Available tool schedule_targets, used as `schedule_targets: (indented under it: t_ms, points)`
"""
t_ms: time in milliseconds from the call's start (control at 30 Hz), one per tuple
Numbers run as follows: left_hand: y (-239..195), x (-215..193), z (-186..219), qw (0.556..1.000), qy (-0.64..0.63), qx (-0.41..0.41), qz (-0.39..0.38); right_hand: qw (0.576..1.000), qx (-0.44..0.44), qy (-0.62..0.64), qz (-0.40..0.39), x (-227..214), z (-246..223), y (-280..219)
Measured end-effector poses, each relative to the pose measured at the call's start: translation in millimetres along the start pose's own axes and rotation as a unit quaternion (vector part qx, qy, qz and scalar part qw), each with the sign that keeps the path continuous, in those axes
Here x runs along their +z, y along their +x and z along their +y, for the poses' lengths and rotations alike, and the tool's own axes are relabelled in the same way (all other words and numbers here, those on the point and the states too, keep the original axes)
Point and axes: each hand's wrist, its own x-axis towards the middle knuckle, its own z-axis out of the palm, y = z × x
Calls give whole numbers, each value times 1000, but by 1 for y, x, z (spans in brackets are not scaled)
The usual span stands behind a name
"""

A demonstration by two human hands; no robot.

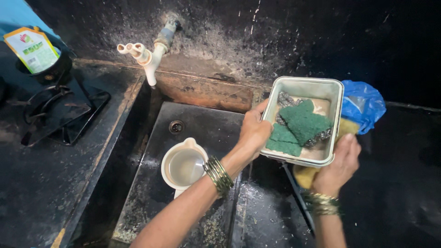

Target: The person wipes a stainless steel gas stove and the surrounding black countertop using a yellow cloth. They rinse the cloth under a tap, wring it out, and continue wiping the countertop and stove surfaces.

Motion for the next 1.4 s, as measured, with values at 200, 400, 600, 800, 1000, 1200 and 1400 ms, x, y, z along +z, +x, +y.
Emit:
schedule_targets:
  t_ms: [200, 400, 600, 800, 1000, 1200, 1400]
  points:
    - [-10, -11, 2, 997, 10, -61, -55, 990, -68, -24, -118, 1, -1, 80]
    - [3, -13, -6, 998, -30, -51, -21, 979, -94, -159, -86, 1, -12, 55]
    - [11, -21, -3, 998, -28, 37, 33, 993, -51, -23, -108, -6, -8, -32]
    - [-10, 5, 7, 992, -51, -4, 118, 996, -80, -26, -27, 14, -8, -69]
    - [-41, 22, 18, 991, 7, 73, 110, 998, -29, -45, -31, 16, -16, -4]
    - [-9, 0, 23, 970, -161, 67, 167, 983, 67, -53, -163, -2, -35, 45]
    - [15, -10, -7, 954, -199, 33, 222, 986, -22, -54, -159, 14, -26, 62]
